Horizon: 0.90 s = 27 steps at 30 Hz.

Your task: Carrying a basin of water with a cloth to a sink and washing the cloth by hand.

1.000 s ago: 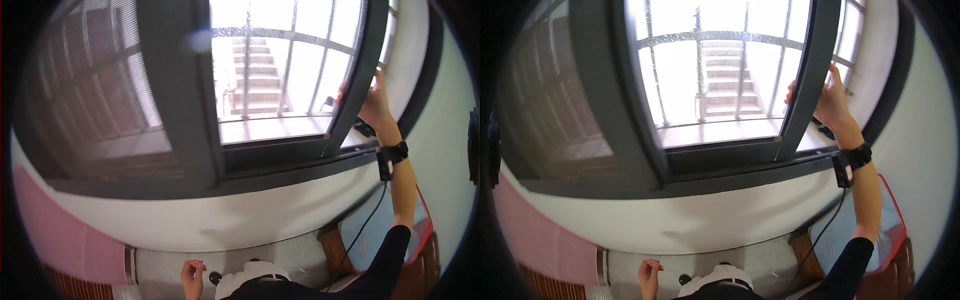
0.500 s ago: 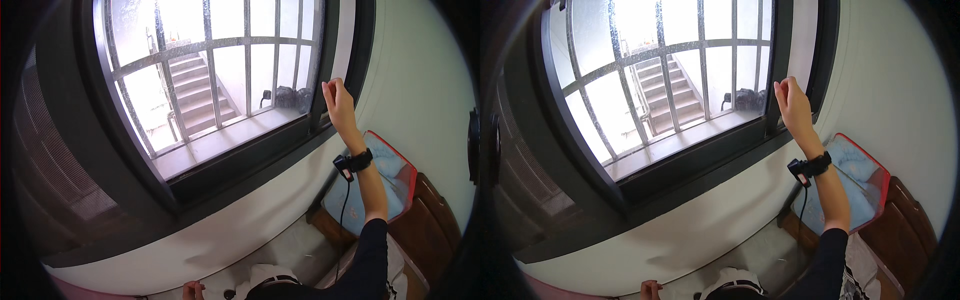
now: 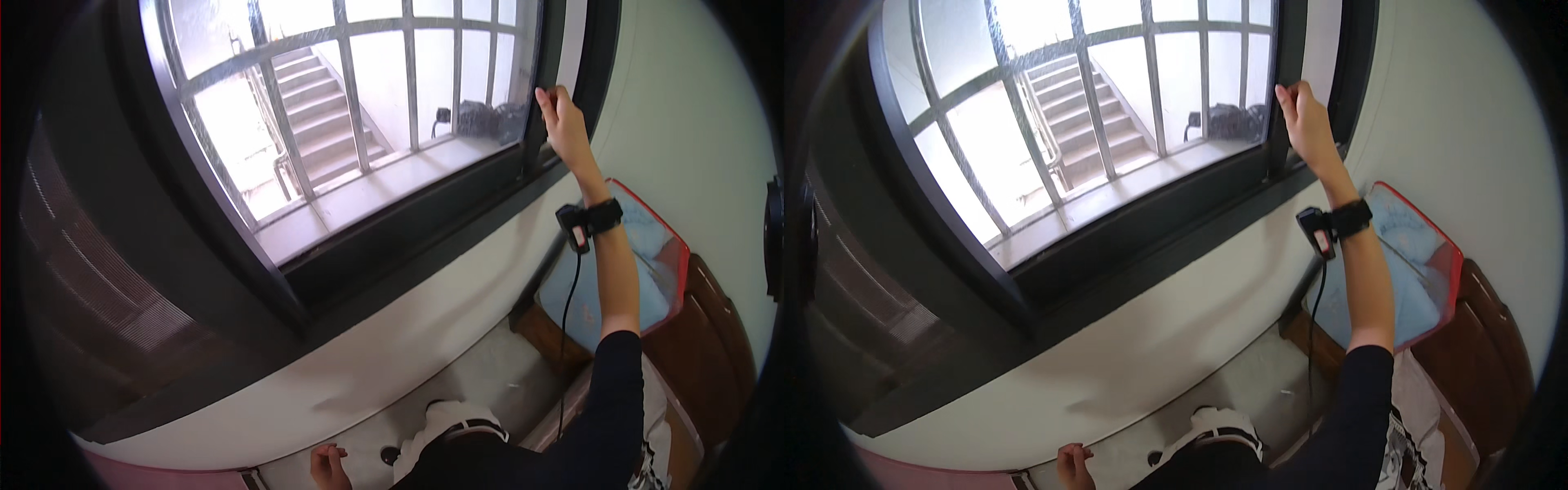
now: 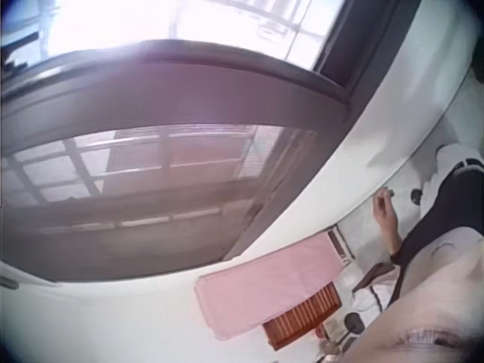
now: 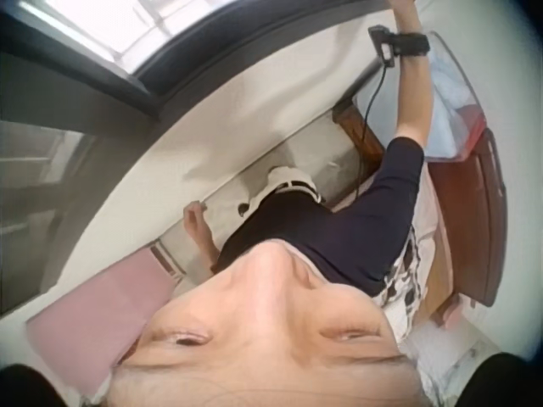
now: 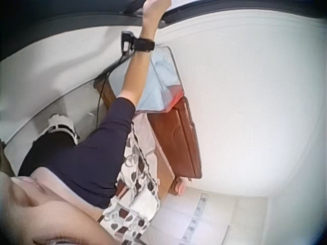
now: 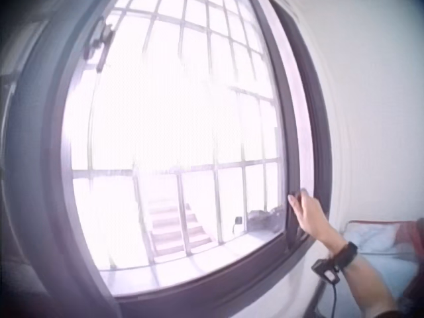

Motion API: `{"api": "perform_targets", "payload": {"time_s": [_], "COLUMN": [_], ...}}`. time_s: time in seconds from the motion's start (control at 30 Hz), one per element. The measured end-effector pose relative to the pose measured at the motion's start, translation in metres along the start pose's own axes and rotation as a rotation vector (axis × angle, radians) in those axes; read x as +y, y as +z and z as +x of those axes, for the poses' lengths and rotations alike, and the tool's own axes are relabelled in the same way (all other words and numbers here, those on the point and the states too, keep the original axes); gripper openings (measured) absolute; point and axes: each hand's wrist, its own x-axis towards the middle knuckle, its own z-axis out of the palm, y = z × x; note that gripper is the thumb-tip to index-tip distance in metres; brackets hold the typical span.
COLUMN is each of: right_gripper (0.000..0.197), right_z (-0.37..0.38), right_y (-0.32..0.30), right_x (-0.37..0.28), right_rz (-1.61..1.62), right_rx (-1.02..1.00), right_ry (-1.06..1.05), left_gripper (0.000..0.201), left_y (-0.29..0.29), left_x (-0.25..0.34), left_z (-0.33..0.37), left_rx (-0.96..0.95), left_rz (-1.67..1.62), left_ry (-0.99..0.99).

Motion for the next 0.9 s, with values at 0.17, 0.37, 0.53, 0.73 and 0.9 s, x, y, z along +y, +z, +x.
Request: {"api": "perform_targets", "payload": {"time_s": [0.17,0.37,0.53,0.73,0.9], "right_gripper": [0.037,0.036,0.034,0.032,0.03], "right_z": [0.013,0.024,0.035,0.043,0.046], "right_y": [-0.011,-0.018,-0.031,-0.028,-0.014], "right_x": [0.037,0.101,0.13,0.156,0.207], "right_rz": [0.081,0.25,0.264,0.349,0.354], "right_rx": [-0.052,-0.13,-0.168,-0.114,-0.141], "right_ry": [0.198,0.416,0.476,0.534,0.417], "left_gripper": [0.017,0.02,0.02,0.02,0.019], "left_y": [-0.012,-0.01,0.005,0.023,0.028], "left_x": [-0.008,-0.039,-0.024,-0.024,-0.031], "left_z": [-0.003,0.001,0.004,0.002,-0.01], "left_rx": [0.002,0.052,0.028,0.042,0.144], "left_rz": [-0.001,-0.012,0.068,-0.001,-0.024], "left_ry": [-0.001,-0.079,-0.043,-0.05,-0.084]}}
